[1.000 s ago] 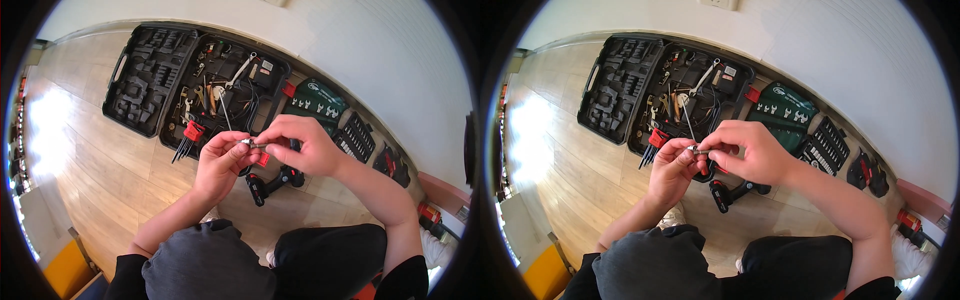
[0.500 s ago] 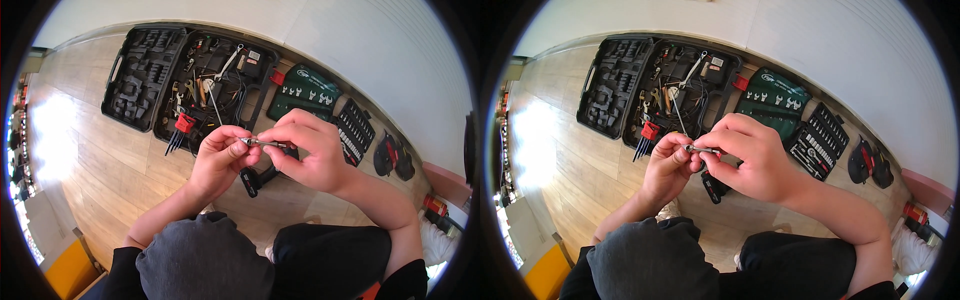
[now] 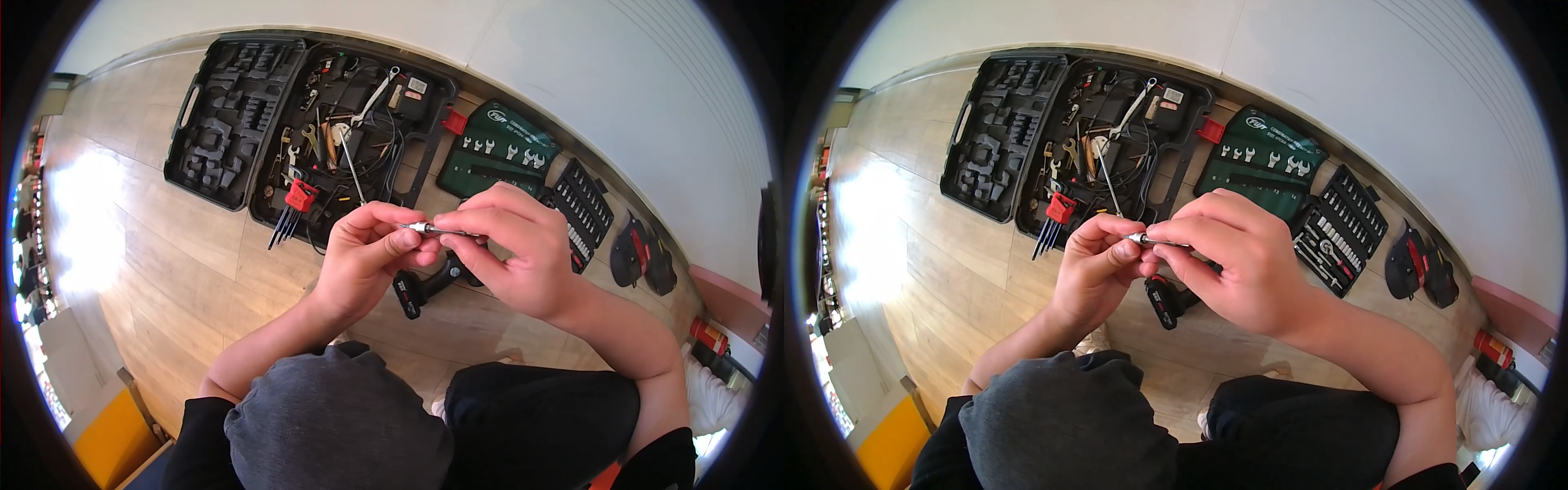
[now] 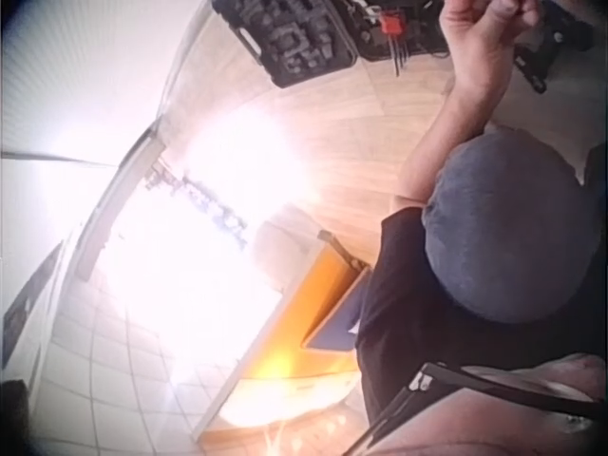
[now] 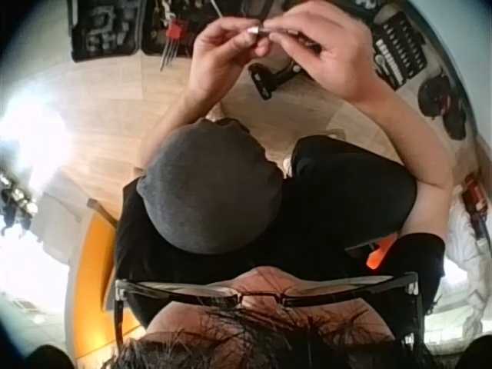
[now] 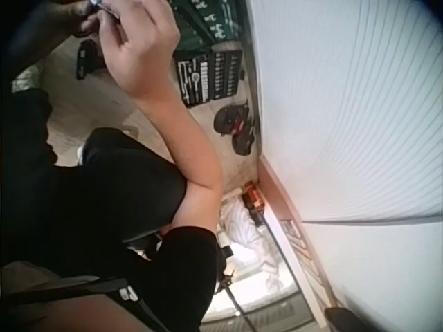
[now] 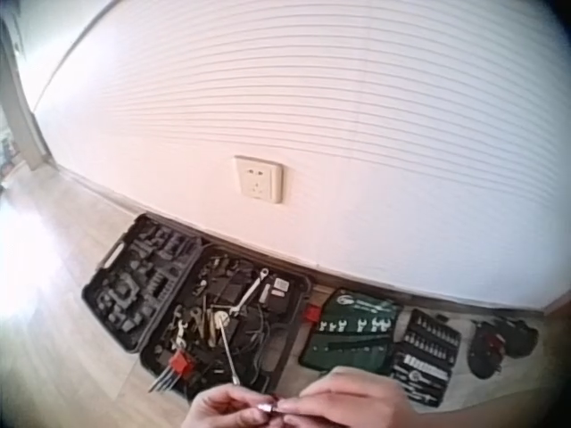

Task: Preparing a power drill and socket for vehicle maintenance.

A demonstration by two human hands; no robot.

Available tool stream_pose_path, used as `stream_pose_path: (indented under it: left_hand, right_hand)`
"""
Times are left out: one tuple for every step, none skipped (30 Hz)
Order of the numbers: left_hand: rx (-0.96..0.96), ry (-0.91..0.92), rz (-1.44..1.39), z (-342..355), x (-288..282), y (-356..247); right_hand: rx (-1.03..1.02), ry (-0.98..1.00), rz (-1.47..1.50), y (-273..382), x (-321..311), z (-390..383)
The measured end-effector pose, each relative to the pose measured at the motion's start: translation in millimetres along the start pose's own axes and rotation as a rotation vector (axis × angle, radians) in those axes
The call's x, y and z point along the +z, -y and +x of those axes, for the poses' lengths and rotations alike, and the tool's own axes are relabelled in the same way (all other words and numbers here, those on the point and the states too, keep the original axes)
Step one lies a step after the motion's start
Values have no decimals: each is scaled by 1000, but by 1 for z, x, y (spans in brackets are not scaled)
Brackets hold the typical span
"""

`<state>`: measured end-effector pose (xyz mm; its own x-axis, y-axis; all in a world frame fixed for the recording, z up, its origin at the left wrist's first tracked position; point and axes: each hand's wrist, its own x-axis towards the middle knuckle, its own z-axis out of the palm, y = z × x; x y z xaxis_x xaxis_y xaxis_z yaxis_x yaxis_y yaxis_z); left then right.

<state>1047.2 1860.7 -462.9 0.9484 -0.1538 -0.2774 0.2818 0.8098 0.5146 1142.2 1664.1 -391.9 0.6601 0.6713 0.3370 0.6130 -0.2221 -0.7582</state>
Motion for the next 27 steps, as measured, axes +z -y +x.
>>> stream_pose_path:
  left_hand:
    - [2, -4, 0, -1, 0, -1]
    - [6, -33, 43, -3, 1, -2]
    - [9, -61, 87, -4, 1, -3]
    - [11, -66, 89, -5, 2, -4]
    - [21, -69, 108, -5, 2, -5]
    - [30, -72, 128, -5, 3, -6]
    - [29, -74, 127, -5, 3, -6]
    - [30, -70, 147, -5, 4, -7]
    - [29, -65, 167, -5, 4, -8]
    - [29, -65, 168, -5, 5, -8]
    - [35, -71, 192, -5, 5, -7]
    - [42, -77, 216, -5, 5, -7]
    - [39, -78, 216, -4, 5, -6]
    - [31, -61, 176, -3, 4, -5]
    - [23, -44, 137, -3, 4, -4]
    - [22, -45, 137, -3, 4, -4]
    - [30, -32, 125, -2, 5, -4]
    - [37, -20, 114, -2, 6, -3]
    - [37, -21, 113, -1, 5, -3]
    - [34, -10, 93, -1, 4, -3]
    - [31, -1, 73, -1, 3, -3]
    - [30, -5, 73, -1, 3, -3]
    - [56, -10, 102, -2, 6, -4]
    - [83, -15, 131, -2, 9, -5]
    - [84, -11, 131, -3, 12, -7]
    - [162, -12, 258, -3, 13, -7]
    - [240, -11, 385, -3, 13, -7]
  right_hand:
    - [-2, 2, 4, 0, 1, 1]
    - [-38, 9, -24, 0, 1, 1]
    - [-75, 15, -51, -1, 2, 2]
    - [-76, 16, -46, -1, 4, 2]
    - [-90, 13, -45, -1, 4, 2]
    - [-103, 9, -44, -1, 5, 2]
    - [-102, 9, -43, -2, 6, 1]
    - [-106, 2, -41, -1, 7, 0]
    - [-110, -6, -41, -2, 7, 0]
    - [-110, -7, -40, -2, 7, 0]
    - [-118, -8, -32, -3, 7, -1]
    - [-126, -9, -24, -4, 7, -1]
    - [-124, -9, -24, -4, 7, -2]
    - [-123, -20, -23, -5, 8, -2]
    - [-123, -31, -21, -5, 8, -2]
    - [-122, -31, -20, -4, 8, -2]
    - [-120, -29, -20, -3, 7, 0]
    - [-119, -27, -19, -2, 6, 0]
    - [-119, -26, -19, -2, 6, 0]
    - [-108, -38, -16, -2, 7, 0]
    - [-97, -49, -12, -3, 9, -1]
    - [-95, -48, -8, -5, 10, -1]
    - [-99, -53, -17, -3, 8, 0]
    - [-102, -58, -27, -2, 6, 0]
    - [-104, -58, -30, 0, 5, 0]
    - [-78, -53, -29, -1, 6, -1]
    - [-51, -49, -28, -2, 7, -2]
